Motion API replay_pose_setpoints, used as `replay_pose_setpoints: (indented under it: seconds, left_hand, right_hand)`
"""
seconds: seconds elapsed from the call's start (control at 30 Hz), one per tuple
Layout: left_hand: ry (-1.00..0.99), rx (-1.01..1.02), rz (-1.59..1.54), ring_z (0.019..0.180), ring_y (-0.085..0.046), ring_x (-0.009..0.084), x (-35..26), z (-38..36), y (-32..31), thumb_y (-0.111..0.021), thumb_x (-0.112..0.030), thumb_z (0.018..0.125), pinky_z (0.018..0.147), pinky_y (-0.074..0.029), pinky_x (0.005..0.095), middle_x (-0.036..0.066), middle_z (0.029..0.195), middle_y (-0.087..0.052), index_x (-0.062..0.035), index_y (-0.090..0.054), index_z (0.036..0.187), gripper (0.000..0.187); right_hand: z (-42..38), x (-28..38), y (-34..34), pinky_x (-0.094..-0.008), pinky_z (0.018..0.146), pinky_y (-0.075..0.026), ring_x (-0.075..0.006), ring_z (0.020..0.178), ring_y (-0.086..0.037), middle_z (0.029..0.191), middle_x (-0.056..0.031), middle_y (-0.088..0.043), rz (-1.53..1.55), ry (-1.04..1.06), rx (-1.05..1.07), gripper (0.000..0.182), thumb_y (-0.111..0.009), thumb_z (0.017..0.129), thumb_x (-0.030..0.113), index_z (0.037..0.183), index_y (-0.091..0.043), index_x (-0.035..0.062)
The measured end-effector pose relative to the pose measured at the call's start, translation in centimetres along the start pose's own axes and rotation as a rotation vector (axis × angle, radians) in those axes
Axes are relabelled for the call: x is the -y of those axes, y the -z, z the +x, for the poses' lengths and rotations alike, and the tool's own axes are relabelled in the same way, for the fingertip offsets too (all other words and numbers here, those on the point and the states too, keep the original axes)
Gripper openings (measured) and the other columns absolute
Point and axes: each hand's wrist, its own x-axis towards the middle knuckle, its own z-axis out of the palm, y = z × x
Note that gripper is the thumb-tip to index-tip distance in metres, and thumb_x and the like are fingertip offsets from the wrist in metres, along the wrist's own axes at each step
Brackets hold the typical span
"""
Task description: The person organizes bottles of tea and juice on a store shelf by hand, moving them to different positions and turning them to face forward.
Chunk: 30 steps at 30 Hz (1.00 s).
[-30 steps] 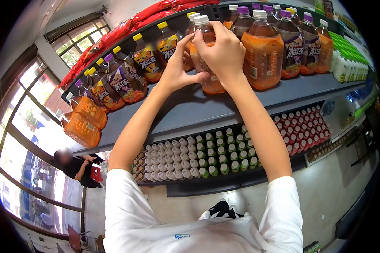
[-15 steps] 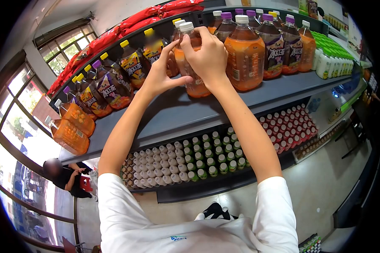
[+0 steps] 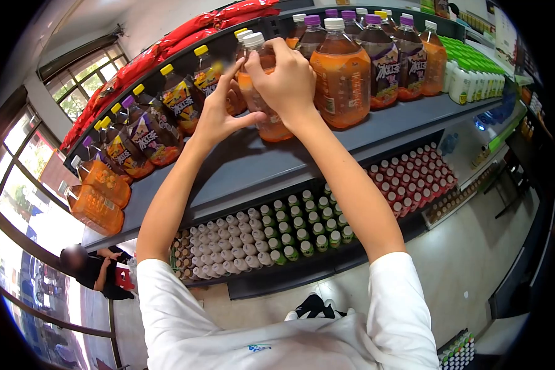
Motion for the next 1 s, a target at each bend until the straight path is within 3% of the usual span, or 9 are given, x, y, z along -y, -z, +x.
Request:
replay_pose_setpoints:
  seconds: [0.53,0.6,1.0]
  left_hand:
    - [0.025,0.002,-0.021,0.065,-0.055,0.0127,0.00,0.03,-0.19,-0.095,-0.041,0.071,0.060,-0.047,0.0276,0.001,0.077,-0.060,-0.0106,-0.037,0.160,0.110]
    - [0.024,-0.002,-0.041,0.065,-0.055,0.0122,0.08,0.02,-0.27,-0.095,-0.040,0.071,0.061,-0.048,0.0267,0.001,0.077,-0.059,-0.0108,-0.037,0.159,0.110]
    - [0.054,-0.002,-0.045,0.068,-0.058,0.0136,0.16,-0.04,-0.47,-0.095,-0.042,0.070,0.063,-0.050,0.0282,0.003,0.080,-0.060,-0.0122,-0.036,0.160,0.111]
  right_hand:
    - [0.06,0.53,0.41,-0.0469,0.076,-0.057,-0.0352,0.087,-0.073,0.087,-0.0139,-0.075,0.024,0.024,-0.007,0.030,-0.070,0.089,0.033,0.096,-0.069,0.0044]
    - [0.10,0.45,0.38,-0.0459,0.073,-0.058,-0.0391,0.083,-0.075,0.087,-0.0221,-0.075,0.013,0.067,-0.026,0.034,-0.069,0.092,0.034,0.103,-0.071,0.0021]
    - [0.10,0.33,0.29,-0.0453,0.072,-0.058,-0.0389,0.082,-0.075,0.086,-0.0214,-0.074,-0.005,0.064,-0.030,0.034,-0.070,0.091,0.034,0.102,-0.071,0.0018]
